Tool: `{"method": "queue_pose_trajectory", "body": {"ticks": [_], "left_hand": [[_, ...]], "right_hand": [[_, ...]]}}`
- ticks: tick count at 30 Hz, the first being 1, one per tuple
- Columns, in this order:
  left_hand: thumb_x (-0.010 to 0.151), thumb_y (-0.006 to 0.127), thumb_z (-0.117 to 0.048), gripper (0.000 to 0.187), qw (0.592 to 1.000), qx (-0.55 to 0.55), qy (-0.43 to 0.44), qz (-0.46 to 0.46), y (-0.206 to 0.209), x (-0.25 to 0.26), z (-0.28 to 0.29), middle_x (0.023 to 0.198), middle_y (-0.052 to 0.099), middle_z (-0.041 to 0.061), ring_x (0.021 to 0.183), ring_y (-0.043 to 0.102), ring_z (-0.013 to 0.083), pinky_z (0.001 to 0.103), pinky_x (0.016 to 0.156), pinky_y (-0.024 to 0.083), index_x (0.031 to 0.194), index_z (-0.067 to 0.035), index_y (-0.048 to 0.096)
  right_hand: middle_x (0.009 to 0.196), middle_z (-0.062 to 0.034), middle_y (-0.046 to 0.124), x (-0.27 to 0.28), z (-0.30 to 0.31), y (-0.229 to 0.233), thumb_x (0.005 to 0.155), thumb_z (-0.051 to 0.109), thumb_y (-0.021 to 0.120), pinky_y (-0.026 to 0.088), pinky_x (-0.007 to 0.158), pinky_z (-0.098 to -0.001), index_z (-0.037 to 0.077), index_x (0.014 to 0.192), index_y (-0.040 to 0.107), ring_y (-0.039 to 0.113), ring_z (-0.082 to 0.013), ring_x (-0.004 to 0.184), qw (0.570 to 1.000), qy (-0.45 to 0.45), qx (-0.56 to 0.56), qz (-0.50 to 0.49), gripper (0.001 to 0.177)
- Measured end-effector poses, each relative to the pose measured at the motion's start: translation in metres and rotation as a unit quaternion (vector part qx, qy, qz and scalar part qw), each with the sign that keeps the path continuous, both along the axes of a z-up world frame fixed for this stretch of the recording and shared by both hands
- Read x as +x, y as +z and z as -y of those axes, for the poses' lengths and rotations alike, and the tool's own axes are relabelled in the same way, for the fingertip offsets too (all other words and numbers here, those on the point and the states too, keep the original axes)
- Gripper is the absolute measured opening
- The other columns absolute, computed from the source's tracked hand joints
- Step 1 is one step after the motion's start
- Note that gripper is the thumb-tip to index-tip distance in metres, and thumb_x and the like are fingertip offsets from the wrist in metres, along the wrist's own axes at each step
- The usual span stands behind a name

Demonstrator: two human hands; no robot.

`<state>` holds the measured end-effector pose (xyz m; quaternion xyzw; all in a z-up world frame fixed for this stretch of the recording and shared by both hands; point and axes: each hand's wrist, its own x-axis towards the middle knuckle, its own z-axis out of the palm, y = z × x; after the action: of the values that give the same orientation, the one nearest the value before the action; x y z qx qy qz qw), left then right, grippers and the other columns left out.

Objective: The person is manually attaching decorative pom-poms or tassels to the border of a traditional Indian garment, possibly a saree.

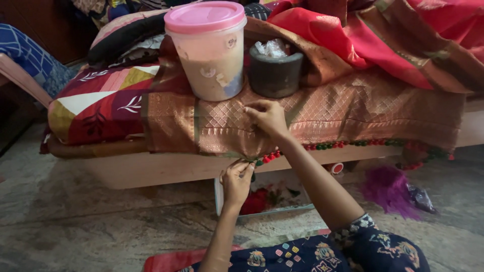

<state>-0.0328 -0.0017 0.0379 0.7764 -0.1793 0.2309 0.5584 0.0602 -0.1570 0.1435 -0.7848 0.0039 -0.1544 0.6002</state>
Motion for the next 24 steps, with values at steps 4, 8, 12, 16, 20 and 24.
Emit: {"method": "queue_pose_trajectory", "body": {"ticks": [4, 8, 12, 16, 20, 24], "left_hand": [[0.09, 0.072, -0.019, 0.018, 1.0, 0.019, 0.011, -0.008, -0.002, 0.002, -0.001, 0.085, 0.076, 0.011, 0.079, 0.074, 0.0266, 0.036, 0.072, 0.054, 0.093, -0.002, 0.077], [0.088, 0.073, -0.018, 0.016, 0.999, 0.017, 0.019, 0.029, -0.005, 0.004, -0.002, 0.089, 0.076, 0.011, 0.081, 0.073, 0.0289, 0.036, 0.074, 0.054, 0.093, -0.003, 0.077], [0.088, 0.072, -0.018, 0.016, 1.0, 0.02, 0.017, 0.011, -0.002, 0.002, -0.001, 0.089, 0.076, 0.01, 0.081, 0.073, 0.0279, 0.036, 0.073, 0.054, 0.094, -0.004, 0.077], [0.089, 0.072, -0.017, 0.016, 1.0, 0.014, 0.014, 0.016, 0.001, -0.001, -0.001, 0.091, 0.077, 0.009, 0.081, 0.074, 0.0269, 0.035, 0.074, 0.054, 0.096, -0.004, 0.077], [0.088, 0.072, -0.017, 0.016, 0.999, 0.039, 0.029, 0.014, 0.002, -0.001, -0.001, 0.088, 0.077, 0.009, 0.08, 0.073, 0.0273, 0.035, 0.073, 0.053, 0.094, -0.004, 0.079], [0.089, 0.072, -0.016, 0.016, 1.0, 0.017, 0.018, -0.003, 0.005, -0.004, 0.0, 0.086, 0.076, 0.01, 0.079, 0.074, 0.0247, 0.033, 0.073, 0.054, 0.094, -0.003, 0.078]], "right_hand": [[0.084, -0.0105, 0.079, 0.018, -0.003, -0.022, 0.092, 0.018, 0.078, 0.056, 0.062, -0.0281, 0.002, 0.103, 0.081, 0.069, -0.0121, 0.069, 0.999, -0.029, 0.004, 0.029, 0.02], [0.083, -0.0067, 0.079, 0.008, -0.003, -0.004, 0.092, 0.015, 0.075, 0.057, 0.059, -0.0269, 0.003, 0.106, 0.08, 0.069, -0.0095, 0.066, 0.999, -0.034, 0.036, 0.016, 0.019], [0.079, -0.0057, 0.073, 0.009, 0.001, 0.0, 0.096, 0.015, 0.07, 0.053, 0.055, -0.0296, 0.002, 0.106, 0.079, 0.063, -0.0116, 0.063, 0.989, 0.005, 0.143, -0.033, 0.019], [0.083, -0.005, 0.073, 0.023, 0.013, -0.013, 0.098, 0.014, 0.066, 0.055, 0.058, -0.0283, 0.0, 0.107, 0.076, 0.065, -0.0108, 0.068, 0.98, 0.041, 0.19, -0.041, 0.019], [0.083, -0.0076, 0.073, 0.026, 0.018, -0.017, 0.099, 0.013, 0.066, 0.055, 0.058, -0.0283, -0.003, 0.107, 0.073, 0.067, -0.0126, 0.068, 0.973, 0.055, 0.22, -0.044, 0.019], [0.087, -0.0077, 0.076, 0.002, 0.009, 0.008, 0.094, 0.017, 0.072, 0.055, 0.058, -0.0297, 0.002, 0.106, 0.075, 0.067, -0.0126, 0.067, 0.992, 0.037, 0.113, -0.031, 0.019]]}}
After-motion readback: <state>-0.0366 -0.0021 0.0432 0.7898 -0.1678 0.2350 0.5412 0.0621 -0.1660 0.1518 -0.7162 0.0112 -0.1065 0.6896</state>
